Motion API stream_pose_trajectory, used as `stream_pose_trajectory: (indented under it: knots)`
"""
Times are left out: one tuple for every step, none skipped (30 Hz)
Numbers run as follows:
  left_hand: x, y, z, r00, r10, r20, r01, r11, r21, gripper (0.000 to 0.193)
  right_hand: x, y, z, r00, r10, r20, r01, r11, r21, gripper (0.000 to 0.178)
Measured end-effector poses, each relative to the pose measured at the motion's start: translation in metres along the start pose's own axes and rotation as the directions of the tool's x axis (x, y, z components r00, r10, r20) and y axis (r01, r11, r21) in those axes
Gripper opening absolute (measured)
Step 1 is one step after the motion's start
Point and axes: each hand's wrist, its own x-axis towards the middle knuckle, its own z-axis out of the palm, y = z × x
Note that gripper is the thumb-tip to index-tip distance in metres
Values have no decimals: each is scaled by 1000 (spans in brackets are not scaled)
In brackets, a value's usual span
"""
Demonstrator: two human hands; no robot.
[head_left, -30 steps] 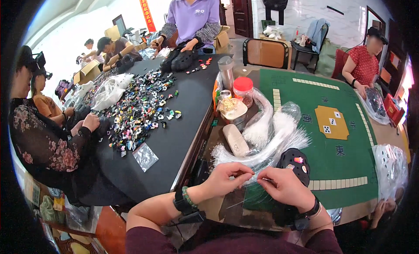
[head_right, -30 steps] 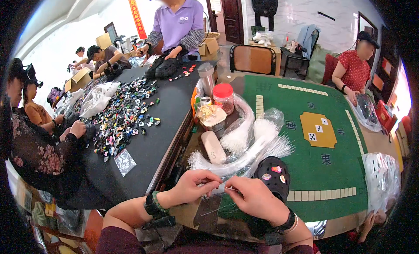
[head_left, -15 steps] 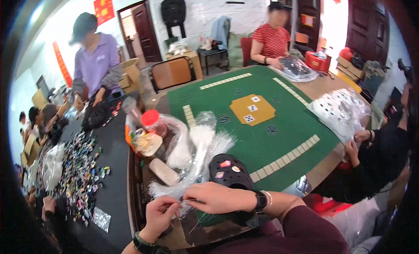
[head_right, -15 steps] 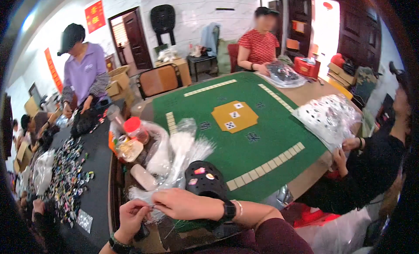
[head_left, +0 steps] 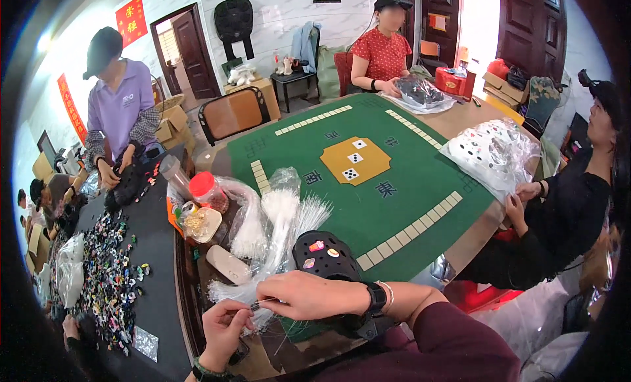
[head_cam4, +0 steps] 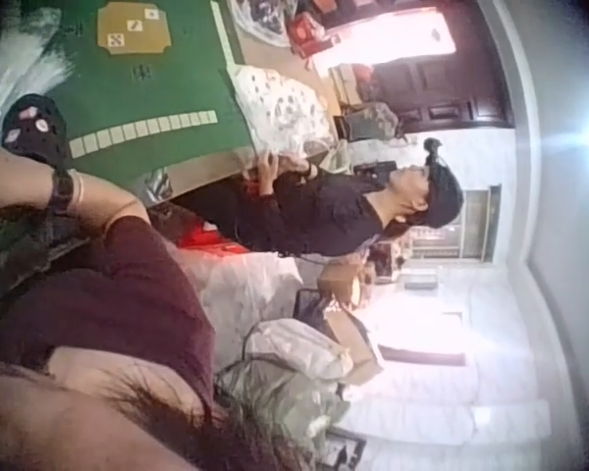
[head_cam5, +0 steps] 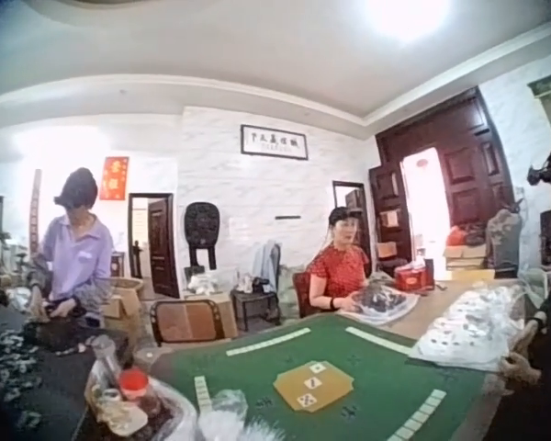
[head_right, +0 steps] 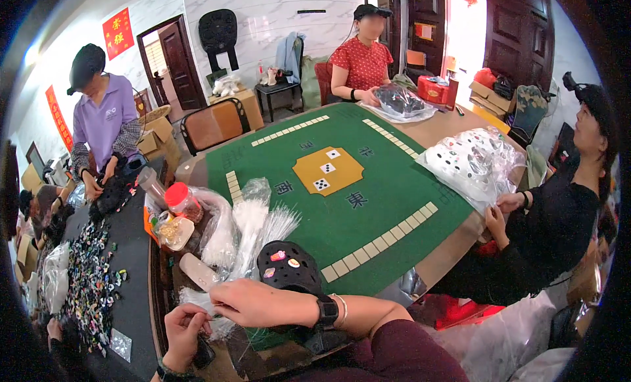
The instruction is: Attaching decorative charms and pins to black clogs.
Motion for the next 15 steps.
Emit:
stream_pose_trajectory:
  knots:
    - [0,0,-1,1000,-1,3,1,1000,0,5,0,1,1,1000,-4,-8,4,1000,-6,18]
    - [0,0,-2,1000,-7,-10,7,1000,5,5,1,1,1,1000,-1,-11,1,1000,-7,18]
    - [-1,0,-2,1000,-12,-20,12,1000,10,5,1,0,2,1000,-18,2,18,1000,20,18]
    - [-2,2,-1,1000,-13,-15,13,1000,10,5,1,0,4,999,-36,15,35,998,48,17]
    - [-4,3,-1,1000,-1,11,1,999,40,5,0,0,7,999,-33,11,33,998,46,17]
    - [-3,2,-1,999,9,42,-11,998,64,6,-1,3,12,999,-44,12,43,998,42,17]
    - [-2,0,0,999,7,51,-10,998,59,6,-1,5,14,998,-54,14,54,998,37,16]
    - [-1,-3,0,997,16,78,-23,996,87,6,-2,7,14,999,-45,10,45,998,33,16]
    - [-1,-4,0,995,26,97,-37,992,120,9,-1,7,14,998,-59,9,59,998,27,16]
    - [-1,-3,1,995,25,99,-37,992,119,9,-2,6,14,997,-72,9,72,997,21,16]
    - [-1,-2,2,997,19,79,-29,992,123,8,-2,5,11,997,-70,8,70,997,20,16]
    - [-2,-1,2,998,12,57,-20,992,127,8,-2,3,6,997,-70,-8,70,997,13,16]
    - [-3,-1,1,998,12,56,-19,992,127,8,-1,1,2,997,-70,-24,70,998,6,16]
    - [-3,-1,-2,1000,14,19,-16,995,99,8,0,1,0,997,-69,-23,70,998,7,16]
    - [-3,-1,-3,1000,16,-16,-15,997,70,8,0,0,-3,999,-41,-18,41,999,11,16]
